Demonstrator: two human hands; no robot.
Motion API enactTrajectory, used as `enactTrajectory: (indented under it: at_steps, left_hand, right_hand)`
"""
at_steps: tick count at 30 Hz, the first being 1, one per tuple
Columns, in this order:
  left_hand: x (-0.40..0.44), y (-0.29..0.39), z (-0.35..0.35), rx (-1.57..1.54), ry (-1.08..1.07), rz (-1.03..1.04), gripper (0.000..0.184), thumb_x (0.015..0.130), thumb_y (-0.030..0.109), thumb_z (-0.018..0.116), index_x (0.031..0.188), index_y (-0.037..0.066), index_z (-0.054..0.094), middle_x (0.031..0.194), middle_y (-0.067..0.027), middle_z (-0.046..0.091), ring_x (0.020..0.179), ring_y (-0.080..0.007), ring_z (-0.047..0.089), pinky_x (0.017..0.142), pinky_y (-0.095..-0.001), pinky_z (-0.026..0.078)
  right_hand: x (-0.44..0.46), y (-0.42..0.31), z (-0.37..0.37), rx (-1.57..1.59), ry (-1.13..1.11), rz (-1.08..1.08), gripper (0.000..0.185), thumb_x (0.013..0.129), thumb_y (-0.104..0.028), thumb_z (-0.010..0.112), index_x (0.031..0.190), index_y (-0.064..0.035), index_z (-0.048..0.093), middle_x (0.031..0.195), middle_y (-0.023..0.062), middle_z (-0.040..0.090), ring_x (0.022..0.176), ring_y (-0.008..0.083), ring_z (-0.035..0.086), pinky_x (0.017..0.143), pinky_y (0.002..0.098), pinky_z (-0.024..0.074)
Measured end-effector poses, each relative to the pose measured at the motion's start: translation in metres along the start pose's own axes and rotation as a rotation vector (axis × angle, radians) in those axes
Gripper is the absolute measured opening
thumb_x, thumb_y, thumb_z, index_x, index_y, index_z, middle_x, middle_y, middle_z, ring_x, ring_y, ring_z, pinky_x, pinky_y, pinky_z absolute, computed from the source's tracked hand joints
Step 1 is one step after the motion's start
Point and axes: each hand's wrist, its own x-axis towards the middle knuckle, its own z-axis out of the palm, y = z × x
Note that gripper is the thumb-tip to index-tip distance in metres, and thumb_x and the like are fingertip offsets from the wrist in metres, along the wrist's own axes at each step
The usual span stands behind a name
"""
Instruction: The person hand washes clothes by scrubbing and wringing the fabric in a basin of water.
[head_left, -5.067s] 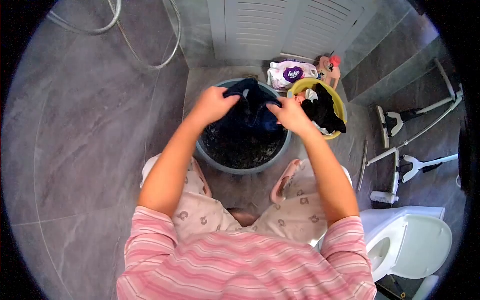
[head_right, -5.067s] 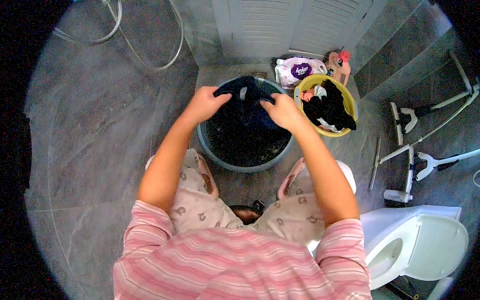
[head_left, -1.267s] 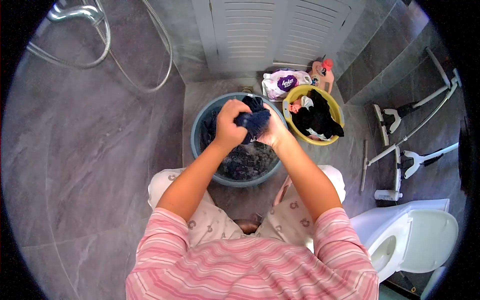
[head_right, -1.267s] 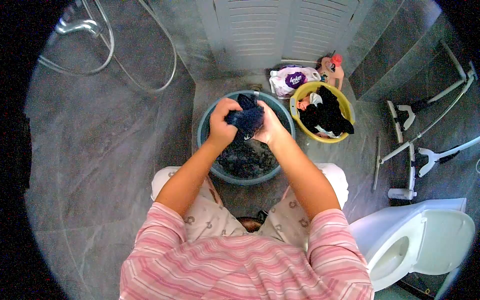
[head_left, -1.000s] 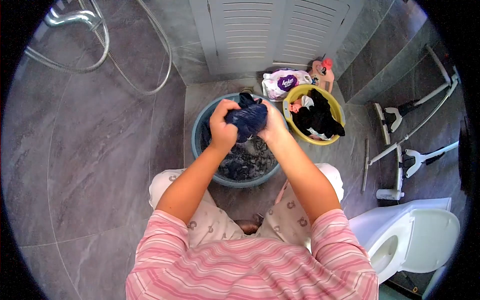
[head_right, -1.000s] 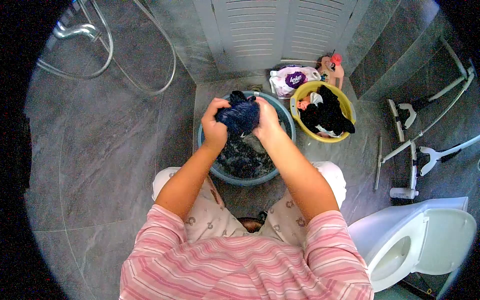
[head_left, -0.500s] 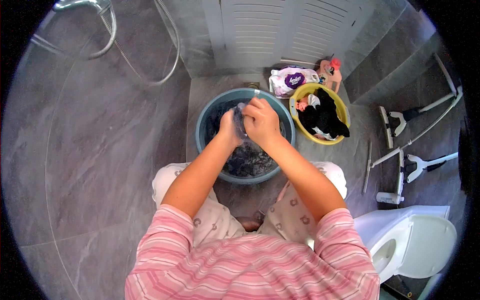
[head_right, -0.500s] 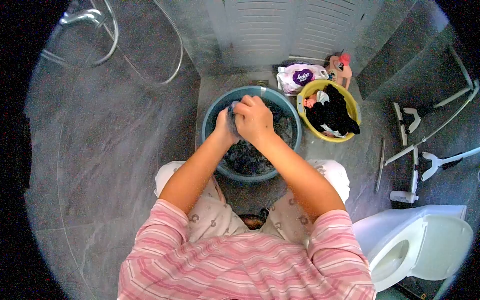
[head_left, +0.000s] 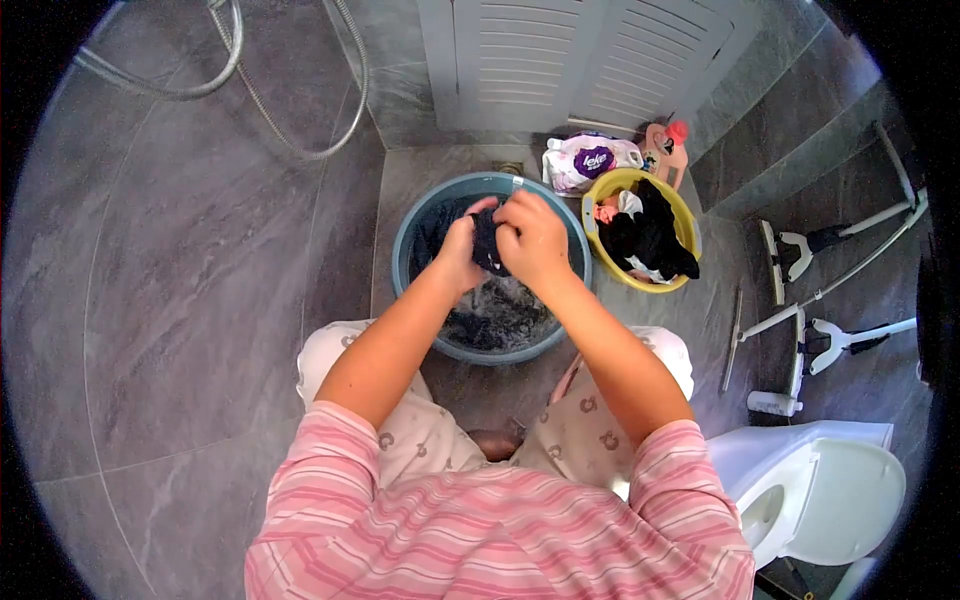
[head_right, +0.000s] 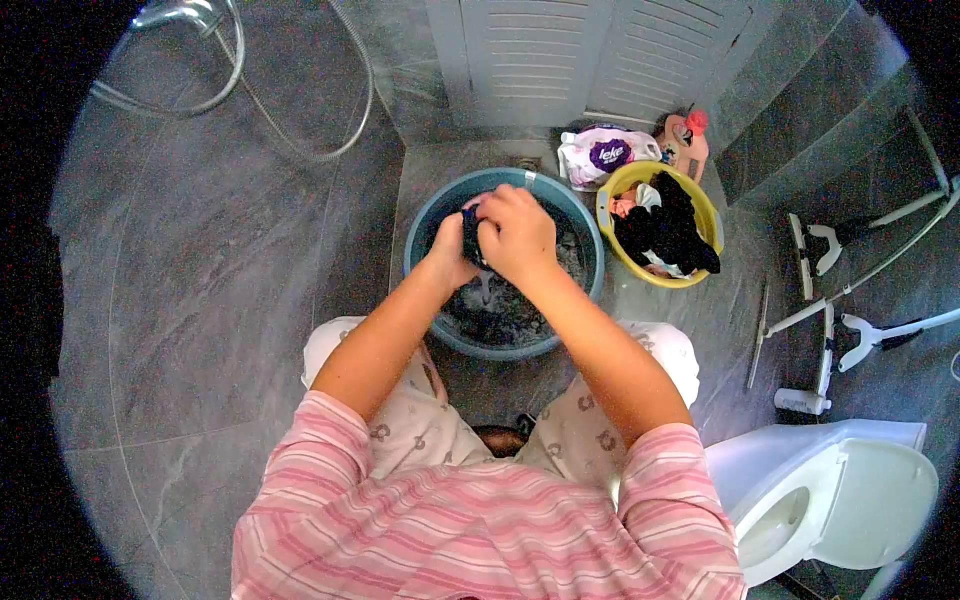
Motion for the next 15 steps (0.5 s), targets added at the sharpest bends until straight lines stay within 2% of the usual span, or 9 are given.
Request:
enactTrajectory:
  at_steps: [1,2,3,5,6,7,9,13,15]
  left_hand:
    - [0.002,0.001,0.001,-0.027,-0.095,0.127,0.046,0.082,0.014,0.037,0.127,0.011,0.043,0.111,-0.0078,0.057,0.098,-0.0215,0.057,0.084,-0.0396,0.046]
    - [0.004,0.002,0.0,0.008,-0.203,0.179,0.041,0.088,0.026,0.036,0.126,0.017,0.046,0.116,-0.0059,0.056,0.105,-0.0217,0.055,0.088,-0.0403,0.045]
    - [0.0,0.005,0.004,0.011,-0.204,0.18,0.041,0.088,0.026,0.036,0.126,0.017,0.046,0.116,-0.0059,0.056,0.105,-0.0217,0.055,0.088,-0.0403,0.045]
    - [-0.008,0.01,0.013,-0.065,-0.406,0.172,0.051,0.081,0.012,0.041,0.132,0.015,0.039,0.12,-0.0054,0.052,0.112,-0.0203,0.05,0.094,-0.0382,0.04]
    - [-0.013,0.011,0.016,-0.068,-0.461,0.149,0.053,0.08,0.012,0.044,0.133,0.015,0.037,0.125,-0.0059,0.048,0.114,-0.0212,0.049,0.096,-0.0401,0.039]
    - [-0.017,0.01,0.018,-0.065,-0.465,0.142,0.053,0.08,0.012,0.044,0.133,0.015,0.037,0.125,-0.0059,0.048,0.114,-0.0212,0.049,0.096,-0.0401,0.039]
    - [-0.023,0.009,0.022,-0.009,-0.595,0.19,0.058,0.078,0.009,0.048,0.134,0.014,0.035,0.129,-0.0073,0.044,0.115,-0.0232,0.048,0.096,-0.0438,0.039]
    - [-0.025,0.016,0.028,0.129,-0.632,0.207,0.062,0.078,0.009,0.055,0.135,0.014,0.032,0.13,-0.0082,0.041,0.112,-0.0244,0.049,0.094,-0.0448,0.041]
    - [-0.032,0.017,0.036,0.297,-0.489,0.243,0.075,0.073,0.022,0.069,0.135,0.015,0.029,0.128,-0.0087,0.044,0.114,-0.0255,0.049,0.091,-0.0419,0.044]
  right_hand:
    - [0.004,0.005,-0.002,0.078,0.058,0.062,0.008,0.065,-0.002,0.052,0.069,-0.0053,0.059,0.071,0.0093,0.054,0.069,0.0299,0.055,0.06,0.0369,0.0468]
    - [0.007,0.013,-0.003,0.23,0.091,0.169,0.012,0.066,-0.001,0.05,0.072,-0.0024,0.06,0.073,0.0134,0.054,0.069,0.0319,0.055,0.063,0.0357,0.0454]
    - [0.013,0.021,-0.006,0.297,0.151,0.181,0.014,0.069,-0.001,0.049,0.077,-0.0003,0.061,0.067,0.0104,0.054,0.061,0.0235,0.054,0.058,0.0311,0.0429]
    - [0.012,0.03,-0.01,0.534,0.194,0.619,0.015,0.073,-0.002,0.049,0.079,0.0008,0.062,0.062,0.0026,0.053,0.057,0.0115,0.049,0.054,0.0255,0.0394]
    - [0.014,0.03,-0.018,0.661,0.197,0.774,0.015,0.076,-0.003,0.048,0.081,0.0008,0.063,0.062,-0.0024,0.052,0.058,0.0053,0.046,0.052,0.0218,0.037]
    - [0.016,0.026,-0.022,0.801,0.285,0.871,0.015,0.077,-0.003,0.049,0.083,0.0,0.063,0.064,-0.0029,0.052,0.057,0.005,0.045,0.051,0.0207,0.036]
    - [0.016,0.032,-0.024,1.012,0.363,0.933,0.015,0.08,-0.005,0.047,0.085,-0.0012,0.061,0.066,-0.0006,0.054,0.056,0.0079,0.049,0.052,0.0227,0.0389]
    - [0.02,0.023,-0.037,1.191,0.393,1.009,0.016,0.082,-0.006,0.044,0.086,-0.0027,0.059,0.069,0.0023,0.057,0.057,0.0115,0.053,0.053,0.0249,0.0424]
    - [0.02,0.025,-0.039,1.191,0.395,1.023,0.017,0.083,-0.006,0.042,0.085,-0.0036,0.058,0.072,0.0049,0.059,0.061,0.0143,0.057,0.056,0.0268,0.0451]
